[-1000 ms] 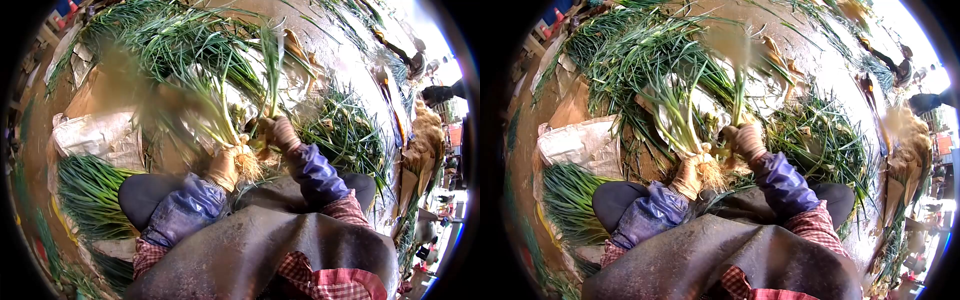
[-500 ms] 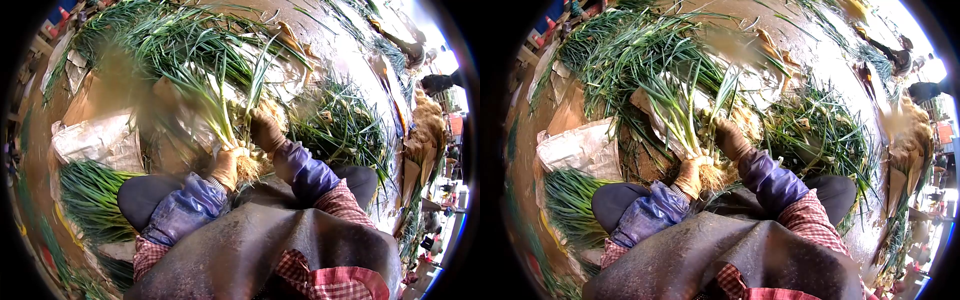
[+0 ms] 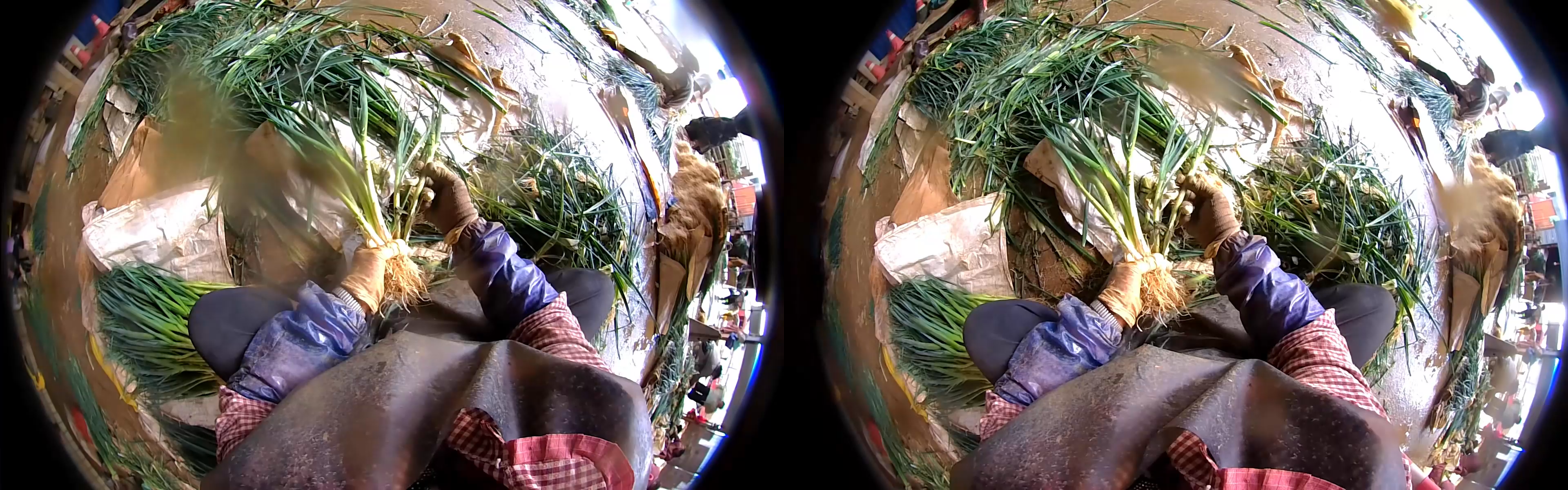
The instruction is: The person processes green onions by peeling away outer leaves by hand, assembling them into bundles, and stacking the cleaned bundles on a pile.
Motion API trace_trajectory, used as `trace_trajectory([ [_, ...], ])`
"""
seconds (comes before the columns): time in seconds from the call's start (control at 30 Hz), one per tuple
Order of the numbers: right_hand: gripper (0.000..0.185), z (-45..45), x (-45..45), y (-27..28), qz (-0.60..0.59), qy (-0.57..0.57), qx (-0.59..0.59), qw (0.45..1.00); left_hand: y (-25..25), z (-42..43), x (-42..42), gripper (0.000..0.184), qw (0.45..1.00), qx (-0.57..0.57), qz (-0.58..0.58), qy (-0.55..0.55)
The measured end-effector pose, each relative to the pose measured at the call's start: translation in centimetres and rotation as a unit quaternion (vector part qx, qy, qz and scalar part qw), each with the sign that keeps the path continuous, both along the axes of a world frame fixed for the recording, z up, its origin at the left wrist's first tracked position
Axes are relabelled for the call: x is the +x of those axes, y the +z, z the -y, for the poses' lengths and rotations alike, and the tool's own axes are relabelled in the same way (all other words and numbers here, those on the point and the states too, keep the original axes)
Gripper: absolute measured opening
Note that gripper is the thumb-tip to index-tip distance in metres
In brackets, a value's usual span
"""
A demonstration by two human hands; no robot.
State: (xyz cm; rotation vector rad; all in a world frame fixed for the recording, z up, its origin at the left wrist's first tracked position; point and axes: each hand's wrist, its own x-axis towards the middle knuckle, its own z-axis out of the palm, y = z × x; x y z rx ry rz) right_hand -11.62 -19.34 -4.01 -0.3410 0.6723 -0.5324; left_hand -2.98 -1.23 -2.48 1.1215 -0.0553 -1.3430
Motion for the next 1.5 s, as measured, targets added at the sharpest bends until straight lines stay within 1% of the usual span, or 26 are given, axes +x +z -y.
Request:
trace_trajectory([
  [0.07, 0.020, -0.3, 0.0, 0.0, 0.025, 0.003, -0.003, 1.000, -0.4, -0.2, 0.2, 0.010, 1.000, 0.002, 0.014, 0.000],
  [0.17, 0.020, -1.0, 0.0, 0.2, -0.020, -0.003, -0.021, 1.000, 0.7, -0.2, 0.2, 0.011, 1.000, 0.005, -0.002, 0.005],
  [0.23, 0.030, -1.3, 0.3, -0.8, -0.006, 0.048, -0.041, 0.998, 0.9, -0.3, 0.4, 0.012, 0.999, -0.029, -0.030, -0.017],
  [0.27, 0.041, -1.8, -0.1, -1.3, -0.026, 0.072, -0.044, 0.996, 0.9, -0.2, 0.3, 0.012, 0.999, -0.029, -0.030, -0.017],
  [0.3, 0.041, -2.0, 0.2, -0.4, -0.025, 0.072, -0.044, 0.996, 0.6, 0.0, 0.2, 0.012, 1.000, -0.015, -0.012, -0.015],
  [0.37, 0.049, -2.9, 1.0, 1.3, 0.042, 0.122, -0.046, 0.991, 0.4, -0.1, 0.0, 0.012, 1.000, 0.004, 0.004, -0.011],
  [0.43, 0.040, -2.5, 1.6, 1.2, -0.042, 0.135, -0.059, 0.988, 0.6, -0.1, -0.1, 0.015, 0.999, -0.022, 0.037, -0.018],
  [0.5, 0.032, -2.2, 1.7, 1.3, -0.093, 0.125, -0.031, 0.987, -0.6, -0.3, 0.0, 0.017, 0.999, 0.001, 0.009, -0.033],
  [0.6, 0.026, -2.8, 1.2, 0.8, -0.082, 0.098, -0.010, 0.992, 0.0, -0.1, 0.0, 0.016, 0.999, -0.016, 0.042, -0.008],
  [0.63, 0.023, -3.0, 1.2, -0.4, -0.114, 0.119, -0.005, 0.986, -0.2, -0.1, 0.0, 0.015, 1.000, -0.006, 0.021, -0.002],
  [0.67, 0.022, -3.2, 0.7, -1.4, -0.157, 0.170, -0.056, 0.971, -0.3, 0.0, 0.0, 0.013, 1.000, 0.004, -0.001, 0.002],
  [0.77, 0.023, -3.4, -0.3, -0.6, -0.285, 0.329, -0.224, 0.872, 0.2, -0.1, 0.1, 0.013, 1.000, 0.008, 0.009, -0.012],
  [0.83, 0.025, -3.5, -0.6, 0.4, -0.297, 0.379, -0.266, 0.835, 0.2, -0.3, 0.1, 0.013, 1.000, 0.011, 0.005, -0.014],
  [0.97, 0.024, -3.2, -1.2, 0.9, -0.255, 0.405, -0.194, 0.856, -0.1, -0.2, 0.2, 0.013, 0.999, 0.000, 0.048, -0.023],
  [1.03, 0.023, -3.4, -1.3, 1.9, -0.249, 0.494, -0.218, 0.804, -0.3, -0.2, 0.3, 0.015, 0.998, 0.035, 0.038, -0.024],
  [1.1, 0.018, -3.1, -1.5, 0.0, -0.244, 0.574, -0.313, 0.716, -0.7, -0.1, 0.3, 0.017, 0.998, 0.037, 0.035, -0.021],
  [1.13, 0.015, -3.3, -0.9, -0.5, -0.165, 0.656, -0.574, 0.461, -0.9, 0.0, 0.3, 0.017, 0.998, 0.032, 0.049, -0.016],
  [1.17, 0.014, -3.5, -0.3, -1.0, -0.062, 0.641, -0.752, 0.140, -1.2, 0.0, 0.3, 0.016, 0.998, 0.026, 0.063, -0.011],
  [1.2, 0.018, -3.9, -0.9, -3.3, -0.074, 0.608, -0.773, 0.163, -0.5, 0.0, 0.2, 0.015, 0.997, 0.033, 0.074, -0.002],
  [1.23, 0.018, -4.1, -2.2, -6.6, -0.074, 0.609, -0.772, 0.165, -0.6, 0.0, 0.2, 0.015, 0.997, 0.034, 0.073, -0.003],
  [1.3, 0.020, -4.6, -5.0, -11.6, -0.163, 0.532, -0.747, 0.364, -0.9, 0.0, 0.2, 0.016, 0.998, 0.030, 0.063, -0.002],
  [1.33, 0.022, -5.6, -4.6, -6.0, -0.290, 0.599, -0.670, 0.330, -0.7, 0.0, 0.2, 0.016, 0.998, 0.031, 0.063, -0.003],
  [1.37, 0.022, -6.4, -4.6, -3.0, -0.290, 0.599, -0.669, 0.330, -0.4, 0.1, 0.2, 0.017, 0.998, 0.038, 0.040, 0.003],
  [1.4, 0.024, -7.0, -4.6, -0.8, -0.348, 0.629, -0.640, 0.274, -0.2, 0.2, 0.3, 0.018, 0.999, 0.045, 0.017, 0.008],
  [1.43, 0.027, -7.5, -4.7, 0.0, -0.402, 0.653, -0.604, 0.216, 0.0, 0.1, 0.3, 0.018, 0.999, 0.046, 0.017, 0.008],
  [1.5, 0.033, -5.1, -9.0, -6.5, -0.319, 0.616, -0.675, 0.248, 0.2, 0.0, 0.7, 0.020, 0.999, -0.002, 0.029, 0.015],
])
